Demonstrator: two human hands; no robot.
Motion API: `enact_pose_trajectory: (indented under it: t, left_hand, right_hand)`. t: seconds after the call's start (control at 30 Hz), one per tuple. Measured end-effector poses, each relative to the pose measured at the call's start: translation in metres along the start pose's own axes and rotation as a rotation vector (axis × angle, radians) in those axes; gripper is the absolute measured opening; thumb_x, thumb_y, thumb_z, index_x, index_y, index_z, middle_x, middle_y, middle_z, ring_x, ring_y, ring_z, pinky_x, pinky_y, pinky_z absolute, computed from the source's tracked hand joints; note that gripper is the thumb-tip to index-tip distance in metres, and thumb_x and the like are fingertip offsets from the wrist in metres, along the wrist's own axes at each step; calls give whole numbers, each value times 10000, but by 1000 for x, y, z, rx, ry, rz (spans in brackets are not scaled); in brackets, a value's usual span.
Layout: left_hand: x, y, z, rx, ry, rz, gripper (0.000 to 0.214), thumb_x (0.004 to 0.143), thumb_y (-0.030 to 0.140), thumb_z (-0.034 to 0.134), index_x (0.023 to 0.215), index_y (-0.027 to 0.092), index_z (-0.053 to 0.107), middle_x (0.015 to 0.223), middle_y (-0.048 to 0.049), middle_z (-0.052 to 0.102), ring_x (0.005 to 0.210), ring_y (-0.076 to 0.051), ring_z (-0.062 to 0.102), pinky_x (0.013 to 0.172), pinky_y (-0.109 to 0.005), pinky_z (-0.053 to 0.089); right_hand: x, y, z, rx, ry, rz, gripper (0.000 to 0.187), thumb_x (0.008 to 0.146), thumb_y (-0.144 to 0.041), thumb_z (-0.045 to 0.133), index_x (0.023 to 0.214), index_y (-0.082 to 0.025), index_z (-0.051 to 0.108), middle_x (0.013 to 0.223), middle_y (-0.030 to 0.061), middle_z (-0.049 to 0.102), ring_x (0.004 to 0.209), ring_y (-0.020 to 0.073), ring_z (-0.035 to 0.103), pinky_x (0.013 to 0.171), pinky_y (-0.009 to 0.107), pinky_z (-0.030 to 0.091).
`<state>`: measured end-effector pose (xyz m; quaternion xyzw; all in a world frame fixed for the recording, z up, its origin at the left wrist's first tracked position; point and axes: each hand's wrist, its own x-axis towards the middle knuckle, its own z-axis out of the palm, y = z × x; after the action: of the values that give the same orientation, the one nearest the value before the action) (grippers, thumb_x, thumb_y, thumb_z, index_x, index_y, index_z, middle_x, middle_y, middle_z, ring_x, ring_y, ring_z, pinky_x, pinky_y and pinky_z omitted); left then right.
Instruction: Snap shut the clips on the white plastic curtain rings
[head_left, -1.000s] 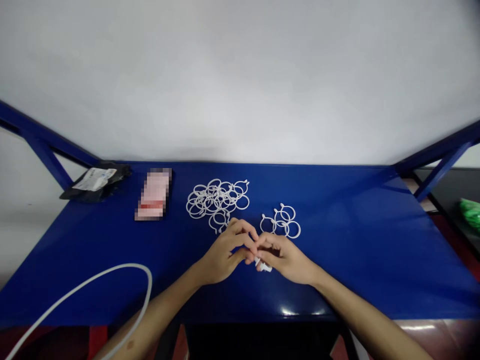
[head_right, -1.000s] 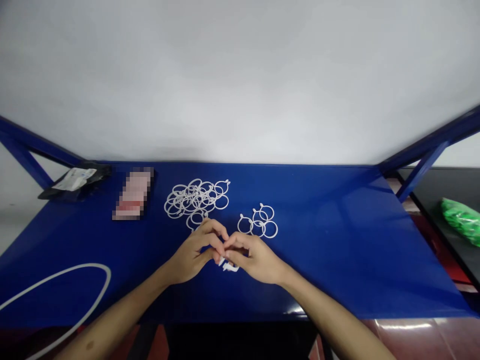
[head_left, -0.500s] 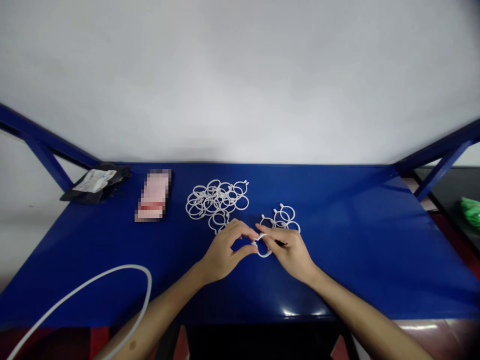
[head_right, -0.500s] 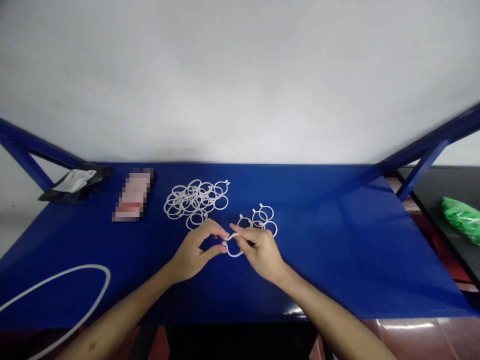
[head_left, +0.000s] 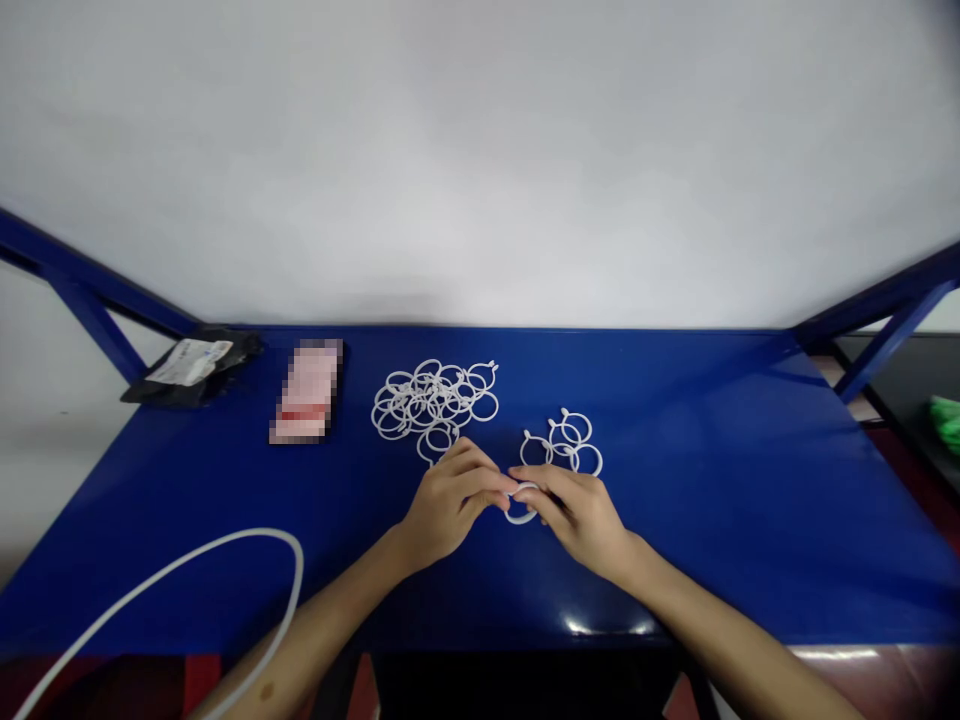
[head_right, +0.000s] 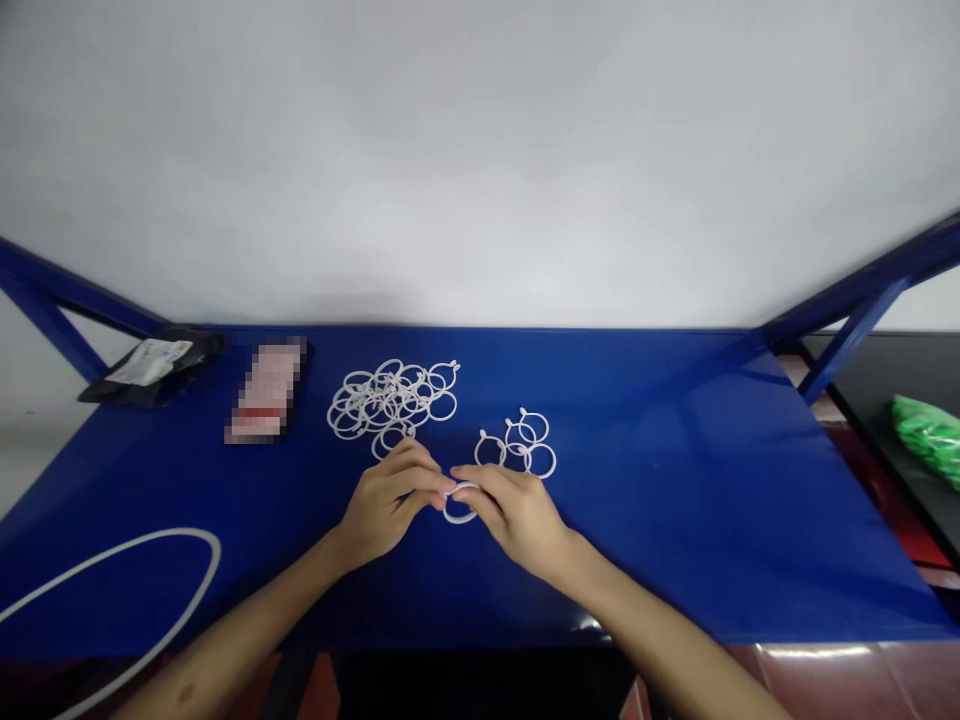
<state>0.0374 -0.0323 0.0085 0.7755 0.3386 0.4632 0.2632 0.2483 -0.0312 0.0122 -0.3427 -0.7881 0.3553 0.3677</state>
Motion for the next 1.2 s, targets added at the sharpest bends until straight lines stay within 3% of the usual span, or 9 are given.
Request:
enact_pose_trajectory:
  t: [0.13, 0.4, 0.5, 0.7, 0.8, 0.9, 1.0, 1.13, 1.2]
  left_hand:
    - [1, 1, 0, 48, 29, 1, 106, 873, 181, 725, 969, 215, 693, 814, 13, 686, 782, -129, 569, 727, -255, 510]
    - [1, 4, 0, 145, 24, -33, 99, 881, 280, 730, 909, 211, 664, 757, 23, 687, 753, -139, 583, 732, -279, 500]
    - [2, -3, -4, 212, 14, -29, 143, 865, 317, 750, 905, 214, 660, 774, 15, 688, 782, -157, 585, 759, -298, 496]
    - [8, -32, -20, 881, 88, -132, 319, 922, 367, 667, 1180, 179, 678, 1058, -110, 682, 981, -270, 565, 877, -420, 442]
    - [12, -41, -24, 1038, 83, -184, 178, 931, 292, 651, 1054, 195, 734, 997, -102, 664, 920, -265, 533, 810, -400, 408]
    - [13, -41, -25, 1062, 107, -125, 91, 922, 244, 664, 884, 209, 738, 889, -67, 653, 857, -238, 502, 762, -370, 368]
    - [12, -36, -23, 1051, 139, 5, 56, 915, 210, 677, 880, 206, 721, 814, -41, 636, 814, -212, 483, 748, -353, 353]
    - [7, -23, -15, 895, 86, 230, 118, 893, 116, 686, 936, 222, 711, 757, -3, 591, 773, -174, 470, 760, -322, 374]
    - [5, -17, -8, 798, 39, 318, 139, 873, 103, 705, 937, 227, 704, 768, 3, 588, 789, -168, 480, 788, -318, 395]
  right_hand:
    - [-2, 2, 2, -13, -8, -79, 131, 1014, -199, 543, 1064, -195, 664, 931, 46, 745, 753, 124, 697, 666, 228, 567]
    - [-2, -7, -2, -194, -91, -211, 203, 1046, -225, 474, 1072, -163, 666, 805, 45, 716, 583, 114, 606, 532, 231, 499]
    - [-1, -7, -1, -194, -60, -199, 173, 1032, -205, 506, 1080, -172, 669, 860, 45, 739, 653, 122, 655, 596, 239, 536]
    - [6, 12, -15, -427, 162, -96, 154, 973, -215, 620, 1094, -209, 716, 942, 64, 734, 810, 180, 648, 720, 327, 552]
    - [9, 24, -24, -629, 200, -42, 177, 967, -222, 624, 1102, -205, 738, 914, 76, 718, 808, 207, 581, 704, 353, 535]
    - [11, 30, -28, -761, 206, 1, 228, 971, -237, 609, 1153, -174, 732, 963, 111, 703, 845, 239, 547, 727, 389, 543]
    - [12, 28, -27, -756, 231, 19, 284, 966, -273, 616, 1204, -149, 707, 1024, 139, 684, 892, 261, 552, 761, 423, 553]
    - [11, 17, -20, -504, 218, 8, 331, 987, -275, 585, 1301, -185, 633, 1096, 119, 687, 974, 247, 610, 863, 432, 561]
    - [10, 11, -15, -317, 186, 54, 374, 996, -277, 571, 1365, -215, 570, 1109, 87, 698, 885, 190, 650, 829, 373, 583]
